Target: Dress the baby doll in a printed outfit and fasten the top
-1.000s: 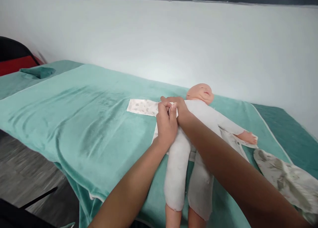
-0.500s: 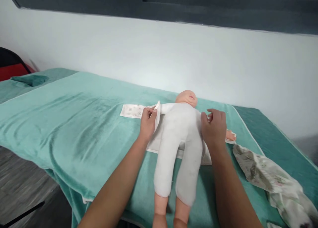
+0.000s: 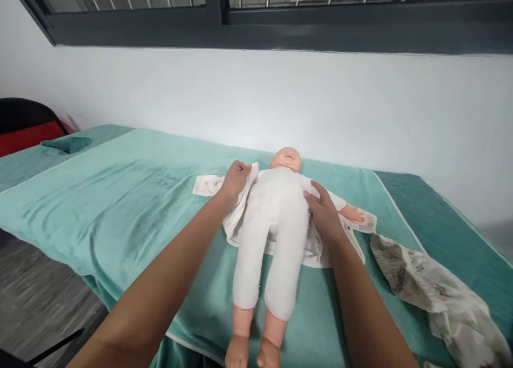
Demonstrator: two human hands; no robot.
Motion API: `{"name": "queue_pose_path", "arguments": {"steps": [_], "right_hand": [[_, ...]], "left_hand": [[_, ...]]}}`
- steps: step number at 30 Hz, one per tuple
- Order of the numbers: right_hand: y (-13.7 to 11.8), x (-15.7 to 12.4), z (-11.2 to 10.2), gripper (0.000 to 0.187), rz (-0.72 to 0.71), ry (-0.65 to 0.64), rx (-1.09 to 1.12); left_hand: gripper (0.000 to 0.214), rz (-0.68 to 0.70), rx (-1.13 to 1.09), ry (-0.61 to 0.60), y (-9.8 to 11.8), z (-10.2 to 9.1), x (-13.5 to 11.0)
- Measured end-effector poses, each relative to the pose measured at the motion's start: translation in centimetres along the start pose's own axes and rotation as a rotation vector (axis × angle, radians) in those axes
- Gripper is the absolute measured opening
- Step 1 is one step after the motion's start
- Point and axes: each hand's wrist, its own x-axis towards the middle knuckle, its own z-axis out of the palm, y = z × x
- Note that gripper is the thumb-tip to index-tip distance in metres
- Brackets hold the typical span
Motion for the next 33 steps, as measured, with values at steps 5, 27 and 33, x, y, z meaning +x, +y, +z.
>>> {"name": "queue_pose_path", "arguments": {"steps": [5,27,33], "right_hand": [[0.4,-0.3,1.2,0.079,-0.024,-0.170,0.147],[1.7,0.0,2.4,0.077,0.041,-0.299,0.185],[1.5,-0.2,2.3,0.076,0.052,-0.295,0.176]], "left_hand": [[0.027,0.093,0.206,0.008,2.5,0.0,1.4],[0.018,0.416,0.500,-0.121,1.1,-6.2,-11.1],[0.041,0.279,0.329,-0.104,-6.3,-9.4,-13.3]]}}
